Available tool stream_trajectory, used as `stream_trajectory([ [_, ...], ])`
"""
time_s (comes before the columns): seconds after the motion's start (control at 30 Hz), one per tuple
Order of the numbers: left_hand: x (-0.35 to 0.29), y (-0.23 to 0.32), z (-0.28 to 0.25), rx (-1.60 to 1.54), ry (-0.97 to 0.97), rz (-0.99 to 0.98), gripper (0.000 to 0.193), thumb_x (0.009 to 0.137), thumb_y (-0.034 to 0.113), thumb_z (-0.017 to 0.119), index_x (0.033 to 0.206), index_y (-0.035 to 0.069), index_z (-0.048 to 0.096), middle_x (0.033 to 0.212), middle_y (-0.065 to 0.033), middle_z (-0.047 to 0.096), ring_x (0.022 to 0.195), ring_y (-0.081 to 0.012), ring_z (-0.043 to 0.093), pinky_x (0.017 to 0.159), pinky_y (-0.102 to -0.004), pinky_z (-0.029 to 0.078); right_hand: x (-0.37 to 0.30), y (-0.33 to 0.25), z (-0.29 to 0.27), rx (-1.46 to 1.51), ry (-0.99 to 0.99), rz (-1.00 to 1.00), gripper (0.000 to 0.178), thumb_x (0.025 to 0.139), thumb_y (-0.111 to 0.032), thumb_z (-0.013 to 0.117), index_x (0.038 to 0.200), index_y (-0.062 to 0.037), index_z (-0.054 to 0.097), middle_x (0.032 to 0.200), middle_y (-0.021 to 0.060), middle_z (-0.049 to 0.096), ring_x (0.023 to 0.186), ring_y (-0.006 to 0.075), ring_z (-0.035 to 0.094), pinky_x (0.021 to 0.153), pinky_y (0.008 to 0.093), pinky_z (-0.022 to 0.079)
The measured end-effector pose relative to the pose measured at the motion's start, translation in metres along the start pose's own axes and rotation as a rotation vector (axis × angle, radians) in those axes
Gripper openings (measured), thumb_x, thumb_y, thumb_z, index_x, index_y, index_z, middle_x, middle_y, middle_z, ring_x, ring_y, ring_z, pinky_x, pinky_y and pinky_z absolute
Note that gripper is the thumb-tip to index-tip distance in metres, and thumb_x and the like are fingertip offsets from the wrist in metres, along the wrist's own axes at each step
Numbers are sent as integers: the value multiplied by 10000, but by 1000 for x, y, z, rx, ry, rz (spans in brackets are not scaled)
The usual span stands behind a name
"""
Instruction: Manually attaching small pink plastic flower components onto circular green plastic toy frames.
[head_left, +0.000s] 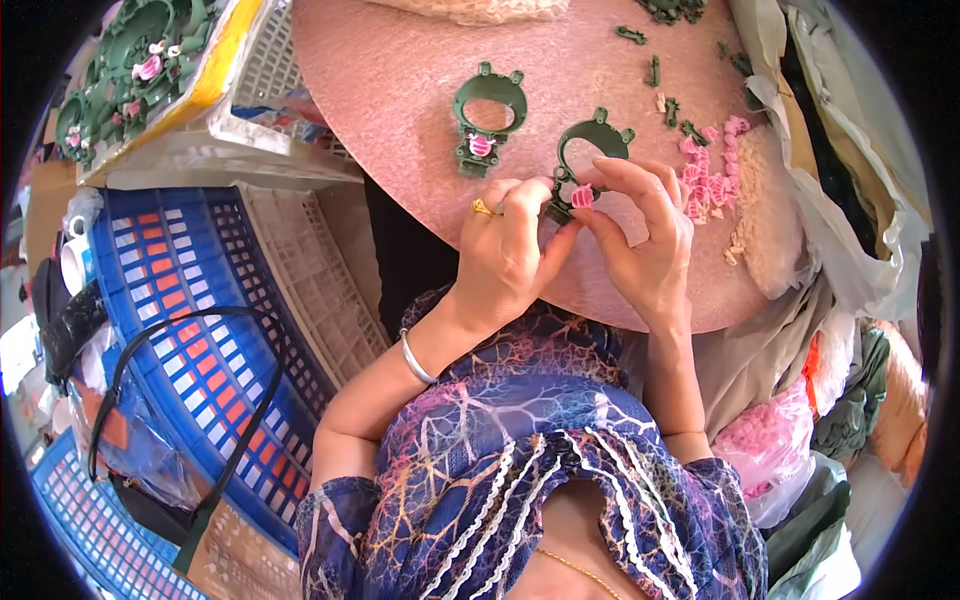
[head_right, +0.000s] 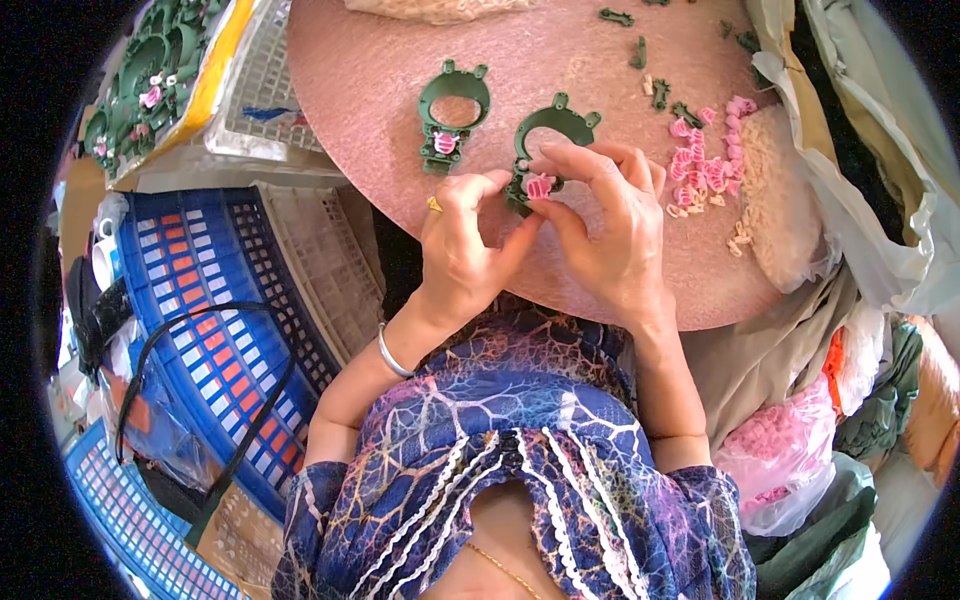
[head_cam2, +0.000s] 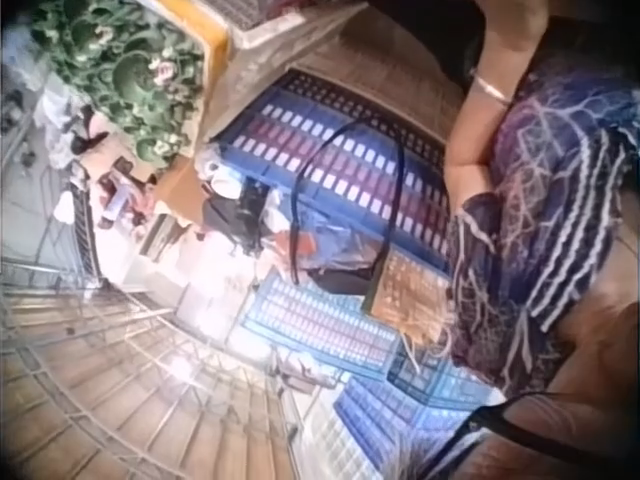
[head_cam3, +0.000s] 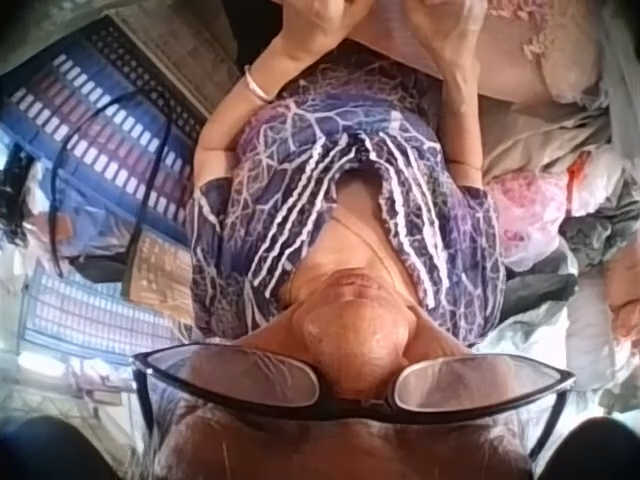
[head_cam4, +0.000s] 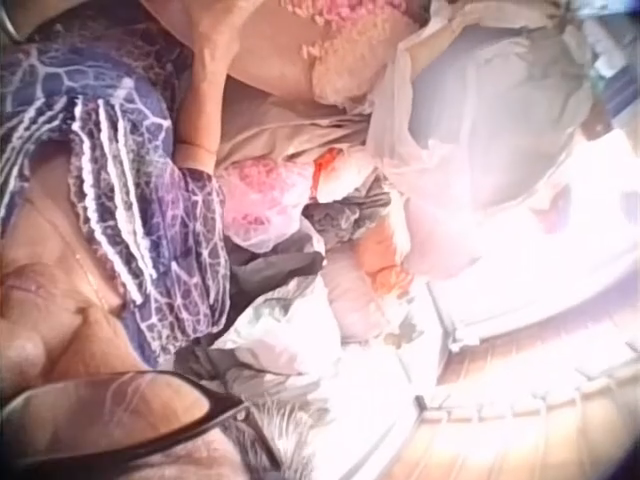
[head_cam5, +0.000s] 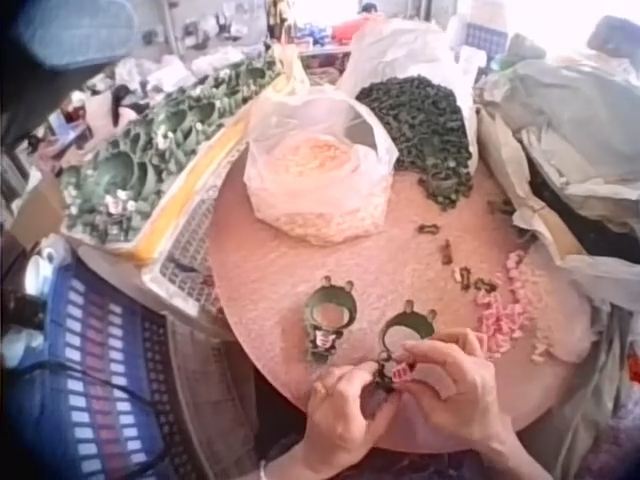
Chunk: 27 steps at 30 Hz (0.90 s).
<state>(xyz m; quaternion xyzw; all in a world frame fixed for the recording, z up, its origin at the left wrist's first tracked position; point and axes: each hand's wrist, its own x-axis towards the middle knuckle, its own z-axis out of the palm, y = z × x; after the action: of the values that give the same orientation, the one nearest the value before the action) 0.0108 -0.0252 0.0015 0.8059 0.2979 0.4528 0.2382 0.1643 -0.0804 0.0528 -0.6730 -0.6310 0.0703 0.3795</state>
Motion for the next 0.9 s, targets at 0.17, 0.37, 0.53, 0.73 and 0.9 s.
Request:
stream_trajectory([
  [0.17,-6,-7,4,-87,102,100,572,684,-8,816,1167,-17,510,1042,-167,637,878,-328,622,768,-436,497,4,-6,6,-40,-66,-30,468,745,-96,795,1190,-128,653,1052,-35,751,1065,230,599,964,394,361],
  [0.37,-9,-9,6,-95,115,116,541,706,11,823,1141,-11,501,1077,-176,642,905,-336,627,779,-437,504,4,-9,0,19,-100,38,485,747,-78,781,1210,-138,649,1045,-45,753,1071,217,601,969,393,351],
  [0.53,-11,-9,8,-82,143,142,536,728,43,839,1132,-15,491,1102,-183,644,914,-332,630,760,-424,515,6,-10,1,-146,-86,-110,511,747,-60,766,1235,-157,649,1032,-46,751,1057,201,610,957,386,354],
  [0.73,-11,-10,6,-29,184,175,605,680,20,885,1134,-13,488,1065,-168,700,836,-299,665,704,-369,547,11,-20,-4,-150,-87,-10,582,713,-36,783,1263,-171,648,1119,-16,710,1129,228,569,980,402,352],
  [0.9,-9,-9,4,-35,166,216,599,667,-3,882,1104,3,472,1078,-185,700,845,-307,658,716,-390,532,11,-21,2,-143,69,-2,711,668,-22,806,1334,-155,595,1381,120,540,1293,325,456,1092,450,300],
])
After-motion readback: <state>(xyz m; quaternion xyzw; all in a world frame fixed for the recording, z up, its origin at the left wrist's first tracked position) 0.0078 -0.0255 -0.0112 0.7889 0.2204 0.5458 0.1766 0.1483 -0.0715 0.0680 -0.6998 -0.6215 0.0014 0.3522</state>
